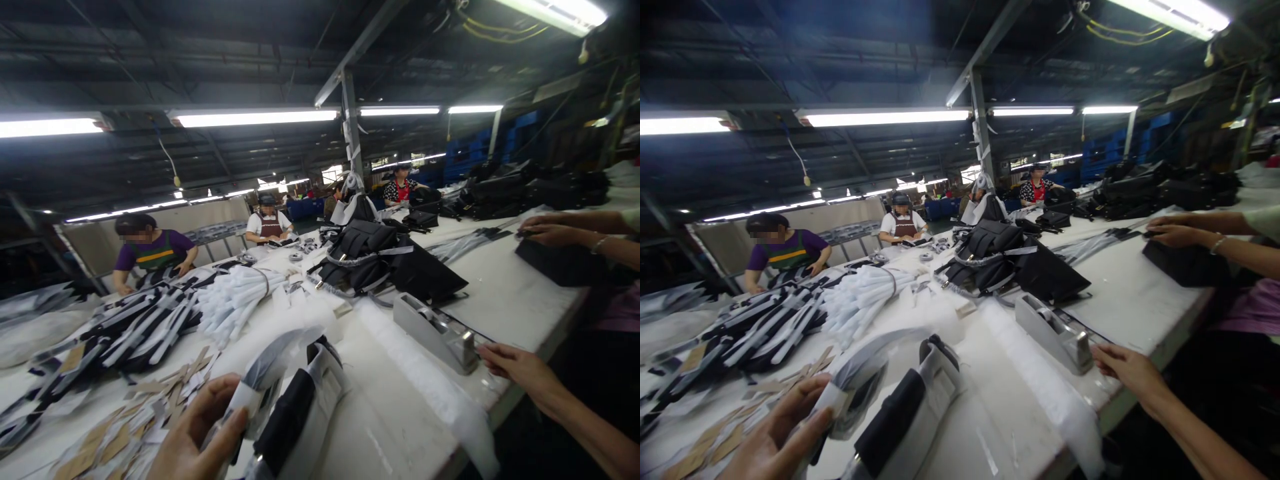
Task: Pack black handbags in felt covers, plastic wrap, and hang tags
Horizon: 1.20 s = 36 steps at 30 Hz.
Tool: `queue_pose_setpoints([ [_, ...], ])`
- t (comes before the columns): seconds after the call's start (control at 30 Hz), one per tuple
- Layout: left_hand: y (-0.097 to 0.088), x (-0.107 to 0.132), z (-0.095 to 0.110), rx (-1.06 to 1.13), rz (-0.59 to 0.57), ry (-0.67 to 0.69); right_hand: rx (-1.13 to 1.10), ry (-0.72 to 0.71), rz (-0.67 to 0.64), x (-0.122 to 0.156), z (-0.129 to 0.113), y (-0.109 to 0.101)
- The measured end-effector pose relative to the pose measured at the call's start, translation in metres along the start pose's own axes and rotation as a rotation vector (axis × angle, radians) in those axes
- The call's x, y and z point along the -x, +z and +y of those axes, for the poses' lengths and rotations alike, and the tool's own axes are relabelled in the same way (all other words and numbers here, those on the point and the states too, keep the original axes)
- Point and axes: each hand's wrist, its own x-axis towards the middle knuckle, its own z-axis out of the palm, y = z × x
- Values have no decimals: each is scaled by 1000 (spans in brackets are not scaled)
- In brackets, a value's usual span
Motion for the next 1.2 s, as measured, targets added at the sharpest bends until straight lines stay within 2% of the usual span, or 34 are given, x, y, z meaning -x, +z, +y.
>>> queue_pose_setpoints([
  [0.17,-12,-7,-7,9,-115,-91,4,-58,74,21,7,19],
  [0.27,-15,-13,-14,22,-84,-134,-8,-80,66,45,8,32],
  [0.33,-13,-13,-14,45,-71,-135,-28,-117,9,65,2,49],
  [0.43,-5,-7,-6,112,-76,-111,-81,-197,-184,104,-22,89],
  [0.57,7,6,11,168,-104,-40,-237,-381,-613,170,-76,152],
  [0.67,12,10,17,188,-92,18,-292,-376,-857,219,-111,193],
  [0.77,14,11,15,174,-102,105,-322,-335,-997,253,-130,227],
  [0.83,15,11,11,162,-100,160,-311,-326,-1003,264,-135,245],
  [0.97,14,12,3,147,-80,229,-196,-346,-915,268,-135,264],
  [1.1,9,15,-1,62,-77,266,-96,-334,-938,267,-134,263],
  [1.2,4,17,1,47,-124,247,-83,-315,-946,269,-135,262],
])
